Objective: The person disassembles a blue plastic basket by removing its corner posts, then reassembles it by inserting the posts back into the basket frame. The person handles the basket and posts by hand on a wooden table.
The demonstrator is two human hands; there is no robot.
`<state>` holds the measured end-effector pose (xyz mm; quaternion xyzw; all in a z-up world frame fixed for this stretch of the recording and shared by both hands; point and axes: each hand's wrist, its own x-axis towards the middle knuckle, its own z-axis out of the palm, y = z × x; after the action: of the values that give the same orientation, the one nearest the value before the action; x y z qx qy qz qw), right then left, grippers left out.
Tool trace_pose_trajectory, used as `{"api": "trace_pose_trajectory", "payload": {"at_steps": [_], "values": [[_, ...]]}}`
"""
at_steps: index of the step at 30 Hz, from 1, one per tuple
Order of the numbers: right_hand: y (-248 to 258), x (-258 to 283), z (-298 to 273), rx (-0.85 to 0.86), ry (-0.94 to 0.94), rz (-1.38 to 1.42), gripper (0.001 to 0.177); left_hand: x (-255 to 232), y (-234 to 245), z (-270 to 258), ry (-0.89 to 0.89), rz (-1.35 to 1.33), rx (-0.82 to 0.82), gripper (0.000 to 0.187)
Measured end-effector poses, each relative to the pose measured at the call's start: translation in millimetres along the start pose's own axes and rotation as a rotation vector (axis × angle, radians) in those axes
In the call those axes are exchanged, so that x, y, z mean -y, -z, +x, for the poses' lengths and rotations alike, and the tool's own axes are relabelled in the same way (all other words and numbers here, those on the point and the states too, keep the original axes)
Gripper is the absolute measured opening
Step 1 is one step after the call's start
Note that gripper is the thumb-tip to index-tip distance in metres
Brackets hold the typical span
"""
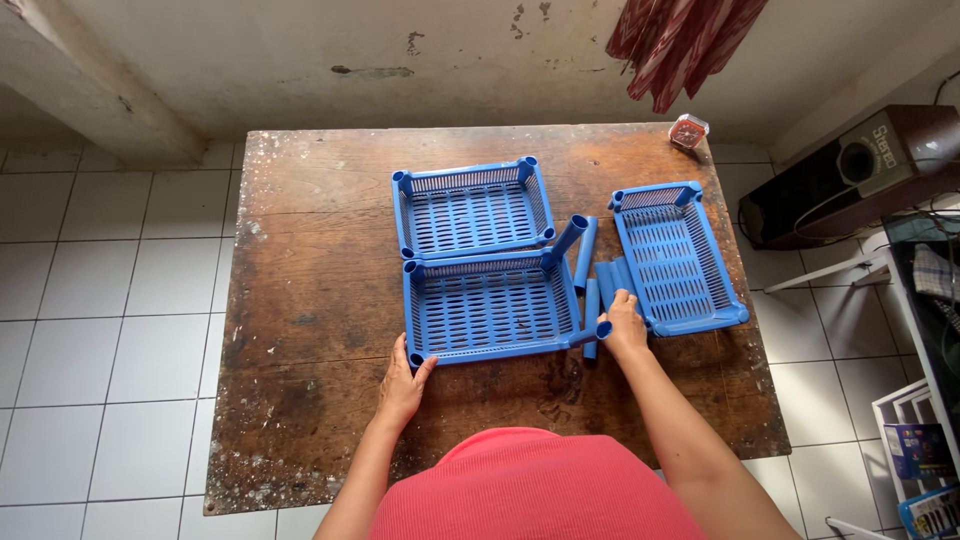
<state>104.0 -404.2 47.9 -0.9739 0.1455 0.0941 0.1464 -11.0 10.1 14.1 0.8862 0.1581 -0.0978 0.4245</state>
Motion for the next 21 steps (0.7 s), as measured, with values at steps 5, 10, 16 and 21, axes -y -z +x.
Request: {"api": "trace_pose_trajectory", "payload": {"at_steps": [5,10,16,21], "values": [[7.7,-0.9,4.6,0.034,-0.063,0.031,0.061,-2.3,-2.6,-3.0,-0.021,-0.002,0.002,0.081],[73.4,16.9,17.0,-0.253,-0.011,0.291,0.033,-5.8,-1.2,-5.1,0.072,0.003,0.072,0.079],[150.4,106.1,-12.3,-0.167,0.414,1.011,0.023,-7.1,-0.5,-6.7,0.019,-0.008,0.041,0.077],[93.8,217.0,-29.7,0.239,0.601,0.731,0.022,-1.0,-3.4,-5.2,-0.01,-0.014,0.026,0.078]]}}
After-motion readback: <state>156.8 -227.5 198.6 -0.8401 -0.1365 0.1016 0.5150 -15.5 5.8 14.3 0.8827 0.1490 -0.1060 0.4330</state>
